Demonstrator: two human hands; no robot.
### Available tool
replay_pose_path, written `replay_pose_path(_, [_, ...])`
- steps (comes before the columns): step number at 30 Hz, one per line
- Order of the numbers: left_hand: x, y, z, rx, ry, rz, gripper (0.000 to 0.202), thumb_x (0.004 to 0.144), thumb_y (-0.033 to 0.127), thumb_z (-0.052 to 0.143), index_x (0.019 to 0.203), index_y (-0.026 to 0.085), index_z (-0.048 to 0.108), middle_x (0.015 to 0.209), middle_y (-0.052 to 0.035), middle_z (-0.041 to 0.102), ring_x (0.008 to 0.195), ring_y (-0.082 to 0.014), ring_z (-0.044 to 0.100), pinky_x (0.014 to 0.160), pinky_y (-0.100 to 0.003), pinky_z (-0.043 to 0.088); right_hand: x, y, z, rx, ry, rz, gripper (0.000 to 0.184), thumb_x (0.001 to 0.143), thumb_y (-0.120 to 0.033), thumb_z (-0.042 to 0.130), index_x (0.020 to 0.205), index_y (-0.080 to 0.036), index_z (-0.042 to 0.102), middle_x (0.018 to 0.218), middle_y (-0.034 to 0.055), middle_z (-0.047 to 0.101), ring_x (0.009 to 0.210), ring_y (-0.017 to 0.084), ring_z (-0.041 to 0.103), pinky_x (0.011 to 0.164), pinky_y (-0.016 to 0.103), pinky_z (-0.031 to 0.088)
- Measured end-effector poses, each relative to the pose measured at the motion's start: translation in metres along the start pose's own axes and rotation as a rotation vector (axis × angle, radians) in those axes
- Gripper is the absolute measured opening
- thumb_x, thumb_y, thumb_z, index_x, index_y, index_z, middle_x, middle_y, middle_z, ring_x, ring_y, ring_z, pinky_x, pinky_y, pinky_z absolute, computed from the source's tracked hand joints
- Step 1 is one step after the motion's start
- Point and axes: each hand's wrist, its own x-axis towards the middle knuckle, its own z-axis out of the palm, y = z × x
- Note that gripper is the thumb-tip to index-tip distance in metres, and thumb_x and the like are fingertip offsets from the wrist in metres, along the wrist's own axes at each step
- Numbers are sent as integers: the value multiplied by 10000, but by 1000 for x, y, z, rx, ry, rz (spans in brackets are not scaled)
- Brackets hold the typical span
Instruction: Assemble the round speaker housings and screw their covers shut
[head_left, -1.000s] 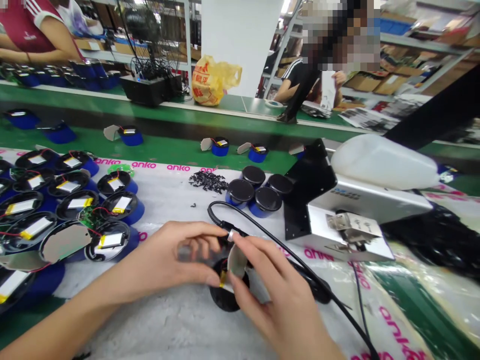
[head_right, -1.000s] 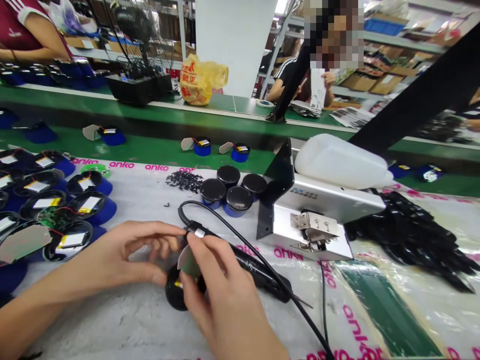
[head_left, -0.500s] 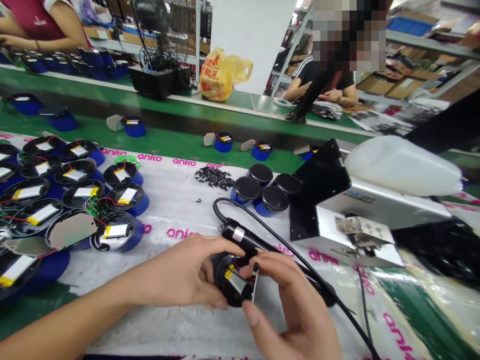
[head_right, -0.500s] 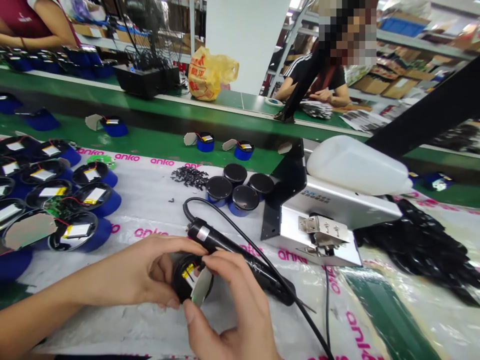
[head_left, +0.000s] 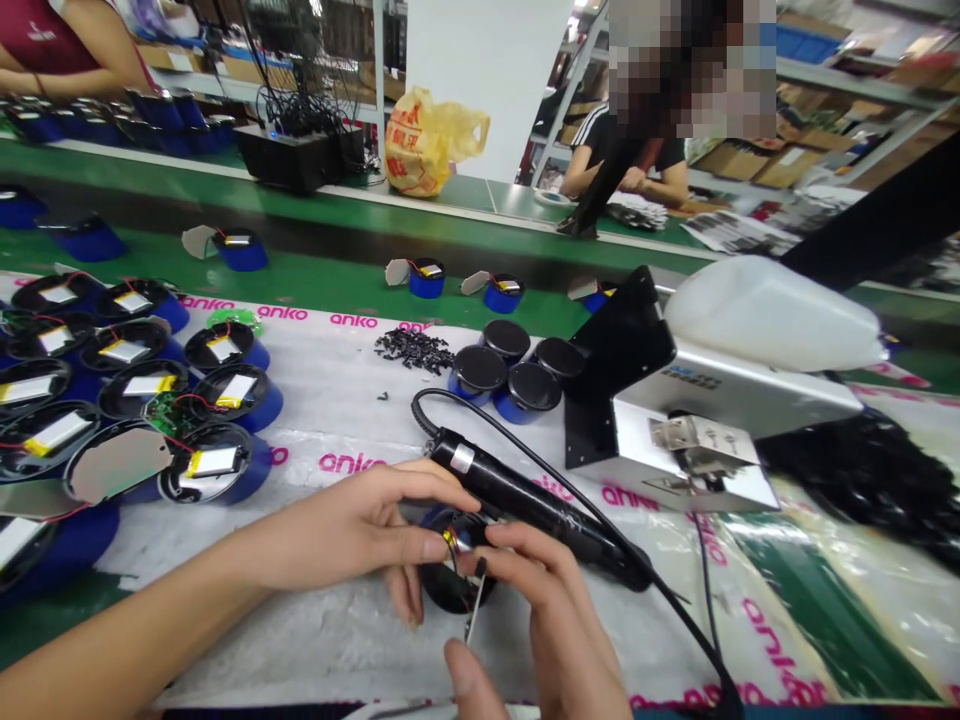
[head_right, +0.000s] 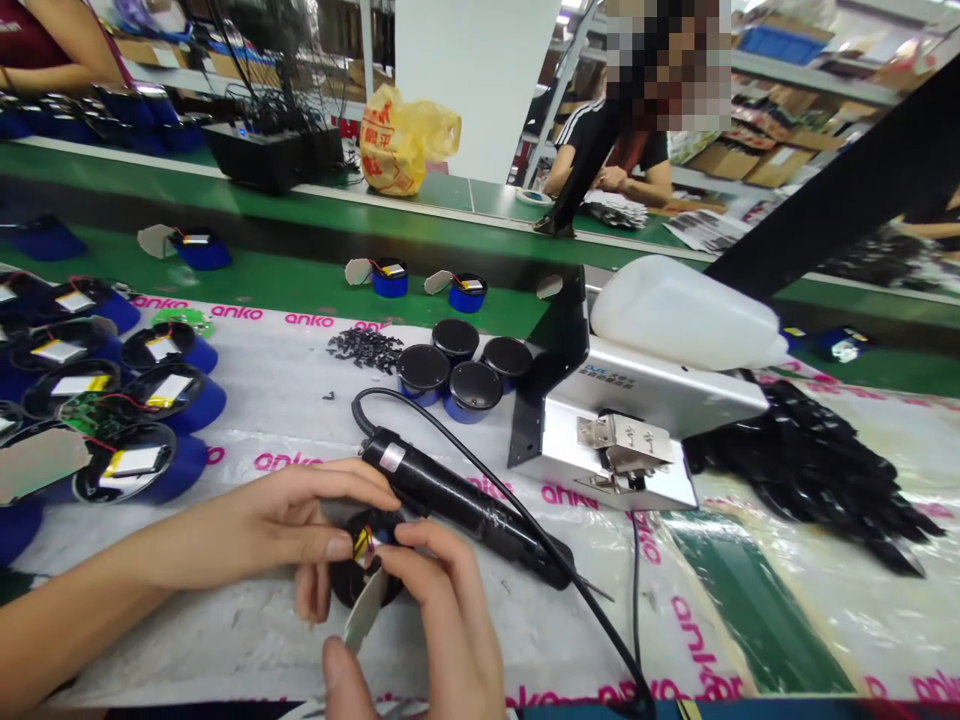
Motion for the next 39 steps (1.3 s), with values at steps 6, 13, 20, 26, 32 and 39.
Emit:
replay_pose_path(6, [5,-7,6,-21,93,-45,321,897,327,714,1190,209,657,742,-1,741,456,-114,690,473,-167,563,10,1,-7,-7,-71,-46,347,821,-169,573,1161,-240,585,1210,90,546,1079,208,630,894,298,546])
replay_pose_path(13, [9,-7,9,-36,147,-51,320,858,358,744,1118,191,662,579,43,680,380,-109,634,419,-165,524,17,1,-14,-26,-135,-53,346,823,-190,575,1164,-243,587,1247,76,525,1084,173,635,935,247,535])
replay_pose_path(20, [10,-5,22,89,273,-63,315,810,336,733,1070,193,629,447,86,561,328,-83,508,343,-129,407,22,4,-25,-143,-272,-208,404,799,-178,631,1194,-234,569,1246,86,548,1106,170,657,906,198,555])
replay_pose_path(26, [10,-4,24,130,272,-75,253,794,276,684,1022,209,597,422,112,497,327,-84,487,323,-117,365,20,1,-26,-195,-216,-206,356,869,-161,557,1217,-236,548,1226,83,579,1104,167,661,919,213,561])
replay_pose_path(32, [9,-2,26,158,308,-75,243,754,161,618,988,223,601,448,125,499,321,-64,466,309,-100,329,38,4,-41,-350,-379,-398,401,939,-207,590,1334,-198,520,1245,122,555,1117,156,655,932,192,562])
replay_pose_path(39, [10,-10,17,64,243,-31,272,760,121,614,1015,213,627,456,105,549,339,-81,521,328,-113,389,39,10,-29,-341,-362,-413,370,983,-242,560,1350,-204,525,1247,96,593,1153,141,627,986,186,540])
